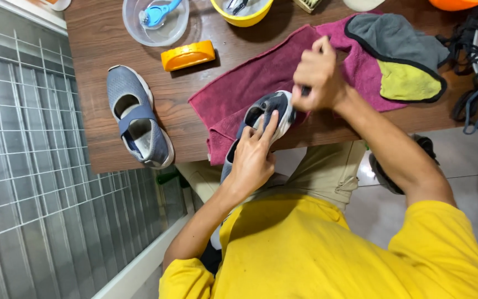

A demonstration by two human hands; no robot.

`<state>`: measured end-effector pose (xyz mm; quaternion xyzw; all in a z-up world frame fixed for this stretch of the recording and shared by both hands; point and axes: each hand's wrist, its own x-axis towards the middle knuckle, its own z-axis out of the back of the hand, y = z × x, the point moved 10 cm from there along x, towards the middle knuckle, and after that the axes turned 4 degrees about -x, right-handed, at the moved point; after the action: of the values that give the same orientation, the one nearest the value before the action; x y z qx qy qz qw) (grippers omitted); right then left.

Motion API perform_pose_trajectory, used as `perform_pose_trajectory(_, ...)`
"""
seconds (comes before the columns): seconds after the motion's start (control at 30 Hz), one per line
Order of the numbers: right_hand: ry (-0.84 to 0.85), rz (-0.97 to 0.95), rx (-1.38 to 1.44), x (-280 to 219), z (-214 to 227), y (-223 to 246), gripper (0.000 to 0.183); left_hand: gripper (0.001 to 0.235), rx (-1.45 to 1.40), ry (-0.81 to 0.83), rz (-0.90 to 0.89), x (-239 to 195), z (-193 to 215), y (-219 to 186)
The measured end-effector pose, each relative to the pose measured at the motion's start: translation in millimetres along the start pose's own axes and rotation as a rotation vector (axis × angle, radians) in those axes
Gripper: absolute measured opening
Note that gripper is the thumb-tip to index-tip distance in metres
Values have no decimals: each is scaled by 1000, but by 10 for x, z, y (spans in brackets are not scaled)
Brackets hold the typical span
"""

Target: The person scrubs a blue sneaker with a small brush, wipes it with a cloth, and continues scrubbing different parts of the shoe. The person then dips the brush into a container of water.

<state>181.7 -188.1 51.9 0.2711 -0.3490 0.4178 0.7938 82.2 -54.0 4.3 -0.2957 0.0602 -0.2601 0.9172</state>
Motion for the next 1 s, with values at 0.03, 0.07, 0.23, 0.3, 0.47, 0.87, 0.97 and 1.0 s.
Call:
perform_pose_trajectory(0.03, -1, -27, -43, -31, -6, -152, 21, 97, -1, -18, -13, -14, 16, -18)
perform_pose_trajectory(0.07, -3, -60, -90, -67, 11, -311, 23, 94, -3, -30, -31, -17, 38, -46)
perform_pose_trajectory(0.23, -4, -39, -19, -193, -138, -342, 22, 93, -24, -34, -60, 26, 73, -56)
perform_pose_trajectory(0.3, 0, -38, -5, -266, -195, -402, 22, 94, -30, -15, -53, 9, 46, -39)
perform_pose_trajectory(0.47, -29, -29, 18, -86, -103, -63, 19, 97, -71, 17, -6, 29, 75, -3)
perform_pose_trajectory(0.87, -121, -104, -253, -232, 68, -96, 26, 97, -195, 52, 80, 34, 160, 112)
perform_pose_trajectory(0.97, -108, -87, -238, 7, 111, 312, 20, 96, -203, 46, 63, 34, 198, 88)
perform_pose_trajectory(1.0, -105, -90, -240, 27, 136, 303, 20, 96, -206, 49, 62, 40, 196, 91)
